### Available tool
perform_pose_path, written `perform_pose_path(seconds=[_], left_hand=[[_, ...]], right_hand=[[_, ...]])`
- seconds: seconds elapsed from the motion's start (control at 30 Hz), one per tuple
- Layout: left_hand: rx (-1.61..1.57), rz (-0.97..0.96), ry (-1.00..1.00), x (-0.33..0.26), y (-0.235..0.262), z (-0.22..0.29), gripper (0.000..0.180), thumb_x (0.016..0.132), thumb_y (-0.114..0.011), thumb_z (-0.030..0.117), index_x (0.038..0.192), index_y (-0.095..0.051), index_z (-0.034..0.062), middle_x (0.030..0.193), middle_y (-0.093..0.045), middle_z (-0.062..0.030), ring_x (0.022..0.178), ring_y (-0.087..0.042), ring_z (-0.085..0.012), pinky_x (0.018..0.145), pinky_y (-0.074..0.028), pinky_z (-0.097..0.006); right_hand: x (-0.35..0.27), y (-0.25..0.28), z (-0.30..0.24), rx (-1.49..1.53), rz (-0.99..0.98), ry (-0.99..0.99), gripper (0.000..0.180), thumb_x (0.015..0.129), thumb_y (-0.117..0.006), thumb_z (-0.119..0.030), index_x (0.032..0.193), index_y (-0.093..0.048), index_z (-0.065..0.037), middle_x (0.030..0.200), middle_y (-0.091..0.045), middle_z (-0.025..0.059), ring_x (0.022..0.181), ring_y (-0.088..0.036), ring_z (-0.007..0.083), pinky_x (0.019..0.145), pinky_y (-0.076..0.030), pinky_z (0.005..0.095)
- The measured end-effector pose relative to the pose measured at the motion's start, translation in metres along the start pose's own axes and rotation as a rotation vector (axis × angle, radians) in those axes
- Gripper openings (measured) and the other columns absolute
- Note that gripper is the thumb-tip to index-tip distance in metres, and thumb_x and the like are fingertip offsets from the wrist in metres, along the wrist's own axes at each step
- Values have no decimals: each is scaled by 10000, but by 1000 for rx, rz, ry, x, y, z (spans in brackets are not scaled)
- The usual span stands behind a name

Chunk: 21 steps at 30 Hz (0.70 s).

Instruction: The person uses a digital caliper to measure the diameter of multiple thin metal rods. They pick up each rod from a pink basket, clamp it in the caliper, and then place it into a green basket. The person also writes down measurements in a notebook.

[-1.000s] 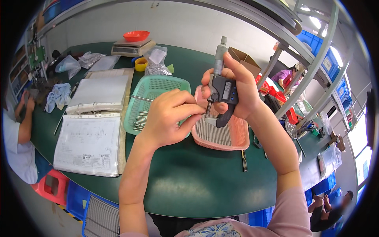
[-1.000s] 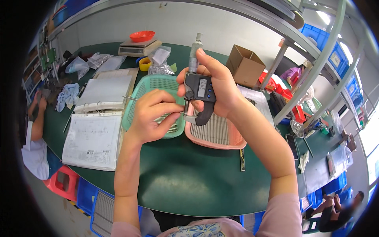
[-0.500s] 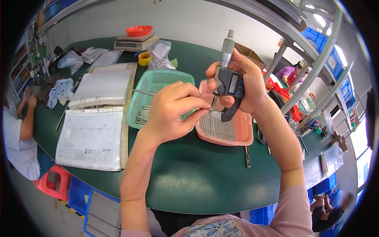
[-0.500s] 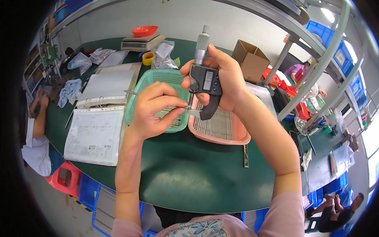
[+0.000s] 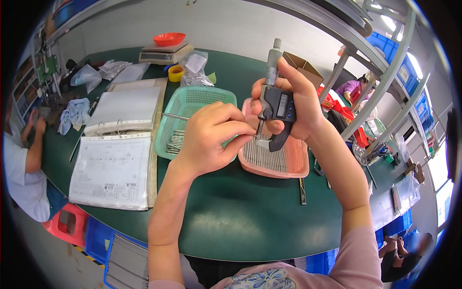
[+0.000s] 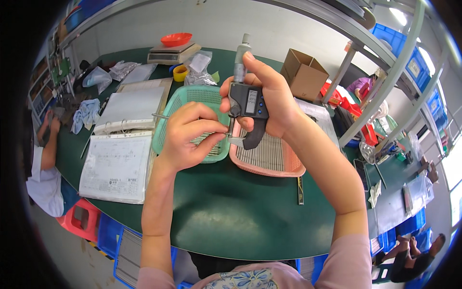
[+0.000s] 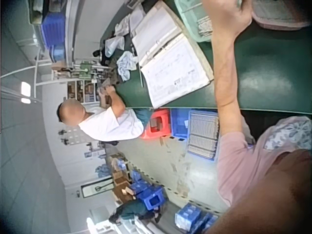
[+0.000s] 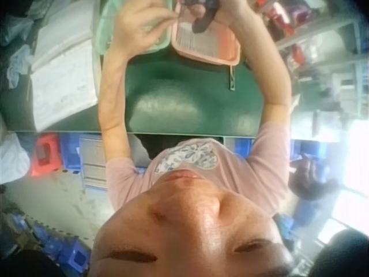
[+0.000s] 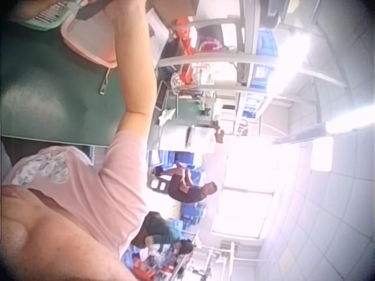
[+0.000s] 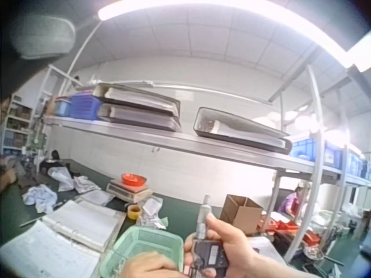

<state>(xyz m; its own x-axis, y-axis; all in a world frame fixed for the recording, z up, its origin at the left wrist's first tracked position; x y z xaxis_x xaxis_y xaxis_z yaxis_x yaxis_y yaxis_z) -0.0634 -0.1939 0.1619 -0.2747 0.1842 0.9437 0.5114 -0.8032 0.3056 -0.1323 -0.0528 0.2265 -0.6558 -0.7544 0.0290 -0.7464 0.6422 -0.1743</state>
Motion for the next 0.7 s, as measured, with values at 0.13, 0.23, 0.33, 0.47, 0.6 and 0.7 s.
perform_pose_path(seconds=[0.13,0.23,0.33,0.47,0.6,0.7], left_hand=[[-23,-37,17,-1,1,1,187,568,-694,3,727,-618,64,693,-528,-26,612,-488,-179,523,-365,-283],[-29,-39,18,0,1,1,189,568,-695,3,730,-619,64,694,-528,-26,613,-489,-180,524,-367,-283],[-30,-44,20,0,3,2,192,569,-695,4,736,-621,64,695,-528,-28,617,-491,-181,526,-369,-284],[-39,-57,23,-2,3,1,193,571,-695,4,741,-622,59,698,-528,-32,626,-497,-187,533,-375,-287],[-58,-53,68,-5,2,-5,176,594,-689,-2,749,-625,53,706,-528,-40,641,-505,-178,550,-386,-277],[-282,-10,235,-13,1,-22,143,639,-671,-13,766,-628,36,723,-533,-40,662,-508,-142,567,-386,-255]], right_hand=[[0,1,1,4,1,-9,600,800,-411,-561,820,-553,23,638,-593,129,340,-473,135,312,-391,218],[-1,0,0,-10,4,1,604,798,-411,-564,820,-553,22,639,-592,129,343,-473,136,314,-389,220],[0,-2,1,7,-5,-11,604,796,-412,-564,821,-554,22,638,-591,129,339,-469,135,316,-390,222],[-1,-1,1,9,12,-32,598,800,-408,-554,821,-552,26,643,-591,132,339,-466,137,318,-389,226],[5,-2,1,35,33,-86,592,816,-373,-525,846,-542,42,661,-585,138,337,-460,152,332,-400,241],[22,-1,1,46,28,-150,594,838,-304,-496,949,-504,53,716,-582,147,373,-473,177,365,-419,285]])
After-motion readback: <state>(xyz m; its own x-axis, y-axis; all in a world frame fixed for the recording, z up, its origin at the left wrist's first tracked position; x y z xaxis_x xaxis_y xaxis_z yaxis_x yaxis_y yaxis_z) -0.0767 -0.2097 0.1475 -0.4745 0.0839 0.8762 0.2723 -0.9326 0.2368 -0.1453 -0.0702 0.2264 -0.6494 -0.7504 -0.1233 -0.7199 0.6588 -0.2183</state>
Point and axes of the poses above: each hand's wrist, its own x-axis towards the middle knuckle, its own y-axis out of the back of the hand, z = x × y, the point moved 2 cm from there along x, towards the middle knuckle
